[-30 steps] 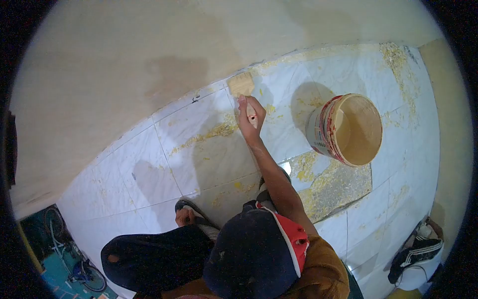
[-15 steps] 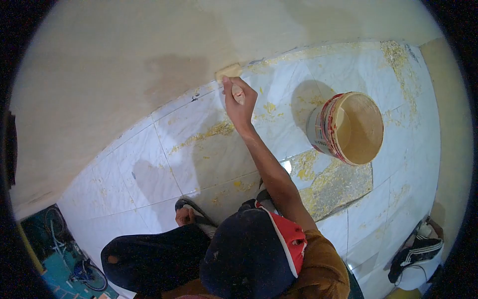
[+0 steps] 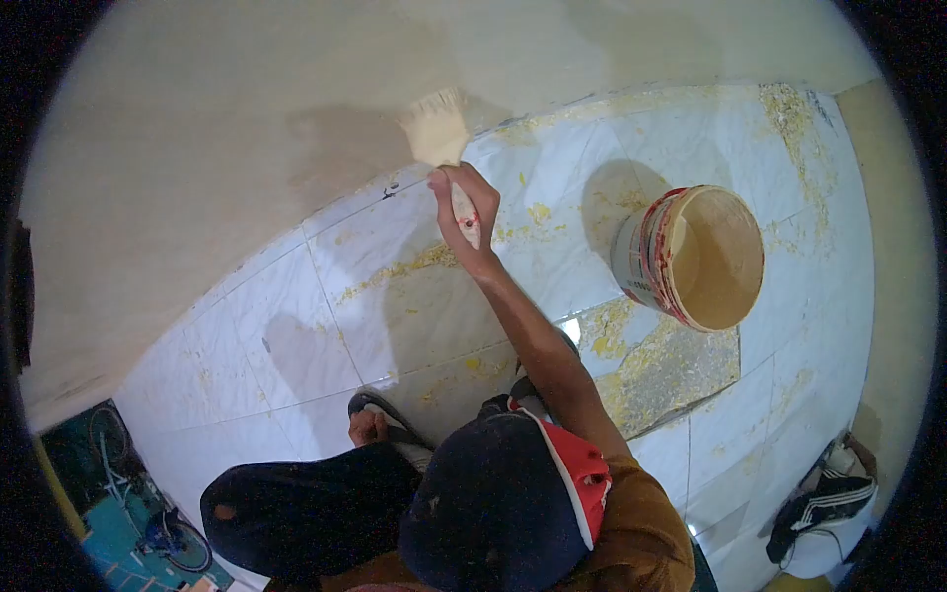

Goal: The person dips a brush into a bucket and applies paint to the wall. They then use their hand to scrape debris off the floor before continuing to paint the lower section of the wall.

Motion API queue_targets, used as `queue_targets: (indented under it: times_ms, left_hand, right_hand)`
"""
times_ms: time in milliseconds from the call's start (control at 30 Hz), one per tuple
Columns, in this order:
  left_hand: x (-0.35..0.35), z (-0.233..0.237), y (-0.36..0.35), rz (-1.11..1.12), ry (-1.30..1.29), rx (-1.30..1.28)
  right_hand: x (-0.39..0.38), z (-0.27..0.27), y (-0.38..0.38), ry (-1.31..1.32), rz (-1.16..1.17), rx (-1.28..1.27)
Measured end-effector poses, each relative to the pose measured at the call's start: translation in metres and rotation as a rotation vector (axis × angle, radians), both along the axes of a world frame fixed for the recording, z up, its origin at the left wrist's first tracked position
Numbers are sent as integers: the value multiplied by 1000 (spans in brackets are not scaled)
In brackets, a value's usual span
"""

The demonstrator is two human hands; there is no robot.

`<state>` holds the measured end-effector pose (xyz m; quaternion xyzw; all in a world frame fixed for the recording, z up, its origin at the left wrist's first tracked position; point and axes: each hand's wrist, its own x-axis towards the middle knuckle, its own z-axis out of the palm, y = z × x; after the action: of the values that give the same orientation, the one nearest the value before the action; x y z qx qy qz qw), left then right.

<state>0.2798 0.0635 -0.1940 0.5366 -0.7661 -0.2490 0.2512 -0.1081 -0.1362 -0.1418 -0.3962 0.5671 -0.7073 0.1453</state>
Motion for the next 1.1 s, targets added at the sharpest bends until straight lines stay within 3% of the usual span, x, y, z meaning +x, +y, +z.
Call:
queue_targets:
  times_ms: [133, 200, 367, 533, 733, 800, 833, 933, 1100]
  left_hand:
    - [-9, 4, 0, 50, 41, -19]
    - [-3, -1, 1, 23, 23, -33]
    - [3, -3, -2, -47, -67, -17]
    - [-4, -1, 0, 18, 69, -31]
    - [3, -6, -1, -27, -44, -52]
    - [1, -4, -1, -14, -17, -48]
    - [0, -4, -1, -1, 13, -45]
    - [-1, -1, -1, -15, 15, -41]
    - [-1, -1, -2, -13, 9, -48]
  right_hand:
    - [15, -17, 14, -81, -62, 172]
    - [19, -24, 18, -279, -47, 198]
    - [15, -30, 19, -157, -59, 245]
    - [14, -16, 1, -164, -31, 237]
    - [12, 55, -7, -241, -6, 117]
    - [11, 65, -5, 36, -62, -129]
    - [11, 66, -5, 36, -60, -127]
    - [11, 62, -5, 172, -36, -178]
    - [20, 11, -6, 0, -43, -45]
